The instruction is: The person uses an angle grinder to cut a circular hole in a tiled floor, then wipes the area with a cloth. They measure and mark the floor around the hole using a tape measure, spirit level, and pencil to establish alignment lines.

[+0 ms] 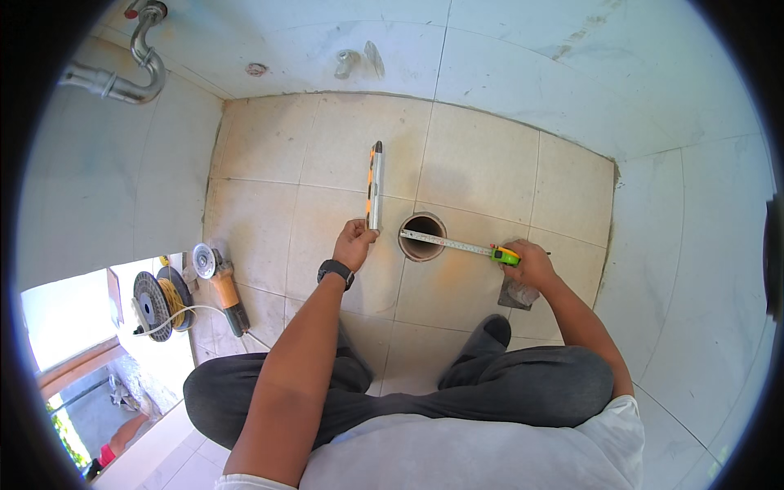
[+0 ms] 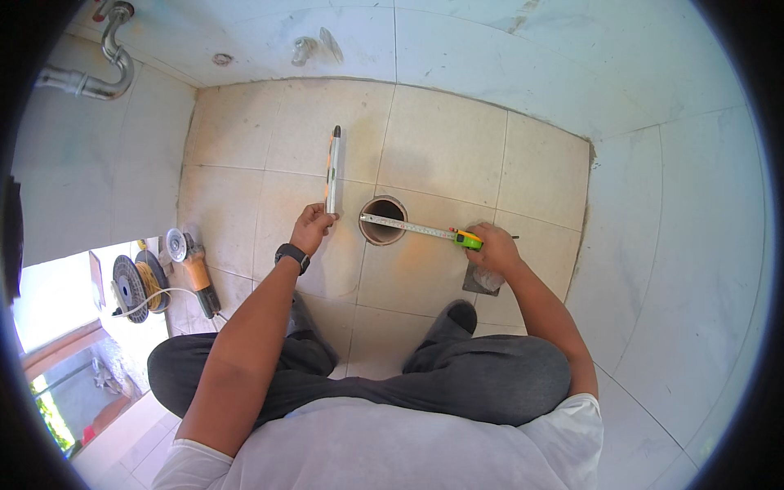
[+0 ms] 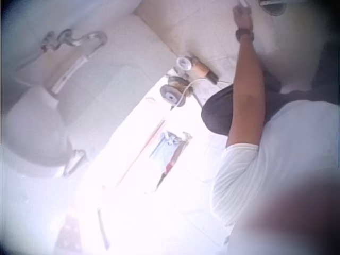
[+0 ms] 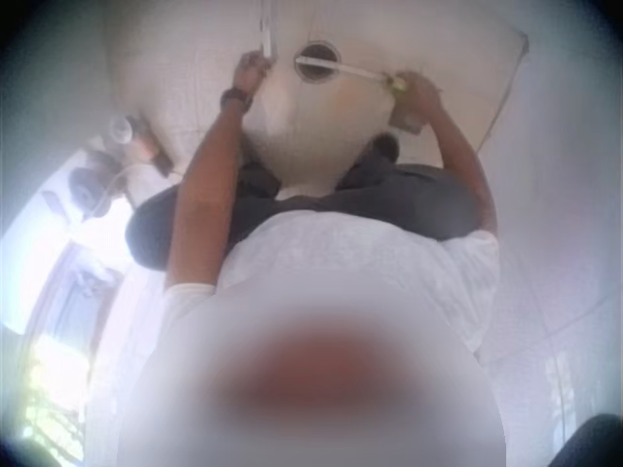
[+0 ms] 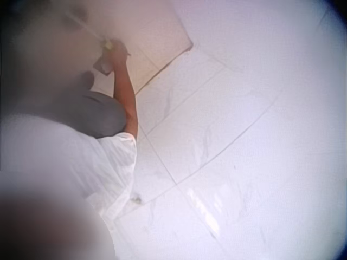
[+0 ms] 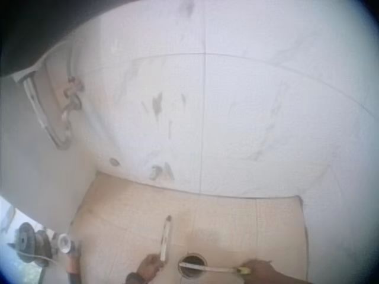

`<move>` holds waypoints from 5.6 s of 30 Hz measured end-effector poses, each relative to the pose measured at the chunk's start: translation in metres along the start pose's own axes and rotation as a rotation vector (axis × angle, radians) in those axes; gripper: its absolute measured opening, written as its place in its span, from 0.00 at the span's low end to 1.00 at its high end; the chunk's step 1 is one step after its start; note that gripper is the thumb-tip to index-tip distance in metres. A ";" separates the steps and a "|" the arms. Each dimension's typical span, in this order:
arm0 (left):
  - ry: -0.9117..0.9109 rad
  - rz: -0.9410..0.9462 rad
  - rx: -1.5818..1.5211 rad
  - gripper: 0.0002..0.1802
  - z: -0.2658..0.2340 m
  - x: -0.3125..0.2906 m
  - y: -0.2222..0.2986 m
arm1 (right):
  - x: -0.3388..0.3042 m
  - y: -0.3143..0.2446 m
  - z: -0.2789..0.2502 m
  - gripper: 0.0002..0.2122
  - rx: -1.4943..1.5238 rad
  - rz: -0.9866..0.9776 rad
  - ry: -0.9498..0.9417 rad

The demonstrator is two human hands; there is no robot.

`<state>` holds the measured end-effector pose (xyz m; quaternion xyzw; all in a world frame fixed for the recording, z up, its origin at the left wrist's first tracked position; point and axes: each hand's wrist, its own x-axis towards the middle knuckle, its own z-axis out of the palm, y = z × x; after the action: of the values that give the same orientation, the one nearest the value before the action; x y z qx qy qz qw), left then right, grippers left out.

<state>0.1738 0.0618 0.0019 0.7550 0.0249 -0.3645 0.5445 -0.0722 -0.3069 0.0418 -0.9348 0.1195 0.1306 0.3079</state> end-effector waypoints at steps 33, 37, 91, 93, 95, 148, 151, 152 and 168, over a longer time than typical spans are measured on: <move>-0.081 -0.067 -0.224 0.24 0.044 0.003 -0.016 | 0.000 -0.001 0.000 0.16 0.017 -0.076 0.036; -0.086 -0.066 -0.203 0.24 0.044 0.002 -0.016 | 0.000 0.000 0.001 0.16 0.010 -0.072 0.047; -0.088 0.068 -0.179 0.19 0.048 0.003 -0.036 | -0.001 -0.005 0.003 0.18 0.014 0.028 0.023; -0.075 0.075 -0.146 0.20 0.047 0.002 -0.036 | -0.001 -0.003 0.004 0.18 0.024 0.003 0.039; -0.072 0.075 -0.140 0.20 0.048 0.002 -0.036 | -0.001 -0.002 0.005 0.20 0.016 -0.011 0.048; -0.378 0.784 1.004 0.29 0.051 -0.001 0.042 | -0.024 -0.033 0.009 0.35 -0.373 0.028 -0.133; -0.474 0.794 1.018 0.30 0.050 -0.006 0.039 | -0.019 -0.027 -0.010 0.28 -0.204 -0.068 -0.139; -0.509 0.701 1.064 0.31 0.051 -0.008 0.039 | -0.016 -0.023 -0.022 0.27 -0.102 -0.056 -0.138; -0.533 0.831 1.222 0.43 0.193 -0.062 0.001 | -0.022 0.051 -0.094 0.24 0.889 0.436 -0.155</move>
<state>0.0273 -0.0785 0.0110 0.7553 -0.5960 -0.2488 0.1119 -0.0925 -0.4010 0.0943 -0.6539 0.3331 0.1973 0.6501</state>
